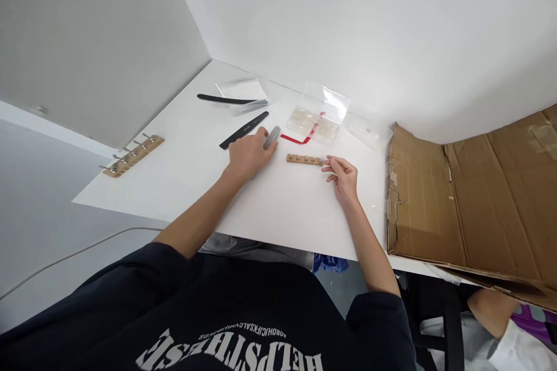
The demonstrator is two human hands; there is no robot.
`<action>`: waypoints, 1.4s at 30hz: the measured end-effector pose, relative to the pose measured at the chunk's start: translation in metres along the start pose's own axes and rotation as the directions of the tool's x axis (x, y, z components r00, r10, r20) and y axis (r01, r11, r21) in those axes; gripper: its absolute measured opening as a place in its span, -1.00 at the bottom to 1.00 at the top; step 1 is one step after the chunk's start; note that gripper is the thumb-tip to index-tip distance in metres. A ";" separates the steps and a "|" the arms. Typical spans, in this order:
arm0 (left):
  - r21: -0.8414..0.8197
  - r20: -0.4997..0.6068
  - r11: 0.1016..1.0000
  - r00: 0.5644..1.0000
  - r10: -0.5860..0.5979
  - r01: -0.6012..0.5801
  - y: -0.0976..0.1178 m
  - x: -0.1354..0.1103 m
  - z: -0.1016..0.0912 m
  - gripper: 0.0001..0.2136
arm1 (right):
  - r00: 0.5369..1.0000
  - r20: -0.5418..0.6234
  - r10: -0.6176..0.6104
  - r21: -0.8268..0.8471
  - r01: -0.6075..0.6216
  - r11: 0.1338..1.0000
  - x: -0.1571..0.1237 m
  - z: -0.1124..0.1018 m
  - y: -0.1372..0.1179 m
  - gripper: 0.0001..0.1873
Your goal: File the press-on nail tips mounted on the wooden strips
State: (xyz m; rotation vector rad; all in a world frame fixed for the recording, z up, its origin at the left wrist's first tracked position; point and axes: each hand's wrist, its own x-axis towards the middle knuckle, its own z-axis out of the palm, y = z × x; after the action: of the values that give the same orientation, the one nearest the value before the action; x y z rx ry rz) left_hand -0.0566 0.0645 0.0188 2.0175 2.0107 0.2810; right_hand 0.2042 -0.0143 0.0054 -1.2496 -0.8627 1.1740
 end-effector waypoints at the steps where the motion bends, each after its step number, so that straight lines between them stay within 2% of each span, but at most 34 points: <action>1: 0.003 -0.008 1.000 1.000 -0.006 0.006 -0.001 0.000 0.000 -0.60 | 1.000 0.011 0.006 0.018 -0.006 1.000 0.001 0.000 0.000 -0.68; 4: 0.003 -0.065 1.000 0.998 -0.010 0.010 0.001 -0.002 -0.002 -0.60 | 1.000 0.000 0.013 0.023 -0.013 1.000 0.003 -0.001 0.002 -0.67; 6: -0.030 -0.131 0.999 0.991 0.029 -0.033 0.006 -0.007 -0.004 -0.63 | 0.999 -0.040 -0.019 -0.019 0.018 1.000 0.003 0.001 0.003 -0.70; 8: -0.124 -0.186 0.979 0.973 0.137 -0.162 0.016 -0.014 -0.006 -0.68 | 0.992 -0.071 -0.107 -0.104 0.099 0.990 0.001 0.003 0.006 -0.71; 9: -0.199 -0.180 0.947 0.959 0.219 -0.253 0.023 -0.017 -0.006 -0.70 | 0.981 -0.077 -0.178 -0.161 0.164 0.973 -0.002 0.005 0.008 -0.71; 11: -0.386 -0.135 0.823 0.908 0.397 -0.417 0.039 -0.025 -0.003 -0.70 | 0.933 -0.090 -0.349 -0.280 0.313 0.908 -0.007 0.008 0.013 -0.70; 14: -0.597 -0.046 0.655 0.834 0.550 -0.464 0.062 -0.033 0.007 -0.66 | 0.826 0.006 -0.564 -0.476 0.499 0.724 -0.014 0.010 0.020 -0.68; 16: -0.646 -0.063 0.607 0.826 0.561 -0.462 0.071 -0.038 0.014 -0.69 | 0.769 0.069 -0.635 -0.552 0.560 0.618 -0.015 0.009 0.023 -0.67; 18: -0.666 -0.081 0.597 0.839 0.537 -0.447 0.075 -0.041 0.018 -0.71 | 0.741 0.105 -0.664 -0.600 0.580 0.552 -0.013 0.007 0.025 -0.66; 22: -0.687 -0.115 0.583 0.857 0.502 -0.434 0.072 -0.041 0.022 -0.78 | 0.729 0.148 -0.668 -0.649 0.582 0.490 -0.010 0.006 0.027 -0.65; 27: -0.674 -0.143 0.576 0.846 0.513 -0.463 0.067 -0.037 0.023 -0.79 | 0.698 0.205 -0.686 -0.645 0.624 0.441 -0.010 0.008 0.028 -0.67; 30: -0.653 -0.152 0.580 0.835 0.529 -0.487 0.064 -0.033 0.022 -0.81 | 0.698 0.220 -0.682 -0.649 0.626 0.431 -0.010 0.008 0.030 -0.67; 33: -0.668 -0.143 0.554 0.816 0.560 -0.497 0.061 -0.029 0.021 -0.84 | 0.720 0.223 -0.657 -0.646 0.614 0.454 -0.010 0.008 0.032 -0.67; 38: -0.745 -0.057 0.514 0.808 0.586 -0.425 0.057 -0.021 0.019 -0.75 | 0.763 0.182 -0.621 -0.591 0.590 0.551 -0.013 0.011 0.034 -0.68; 42: -0.759 -0.053 0.475 0.770 0.636 -0.445 0.054 -0.019 0.018 -0.79 | 0.784 0.175 -0.596 -0.537 0.584 0.609 -0.017 0.015 0.031 -0.69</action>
State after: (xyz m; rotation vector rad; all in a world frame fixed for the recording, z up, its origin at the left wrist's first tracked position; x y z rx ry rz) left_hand -0.0001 0.0446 0.0204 1.9042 0.7764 0.7993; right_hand 0.1800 -0.0295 -0.0206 -1.2723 -1.5483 0.3499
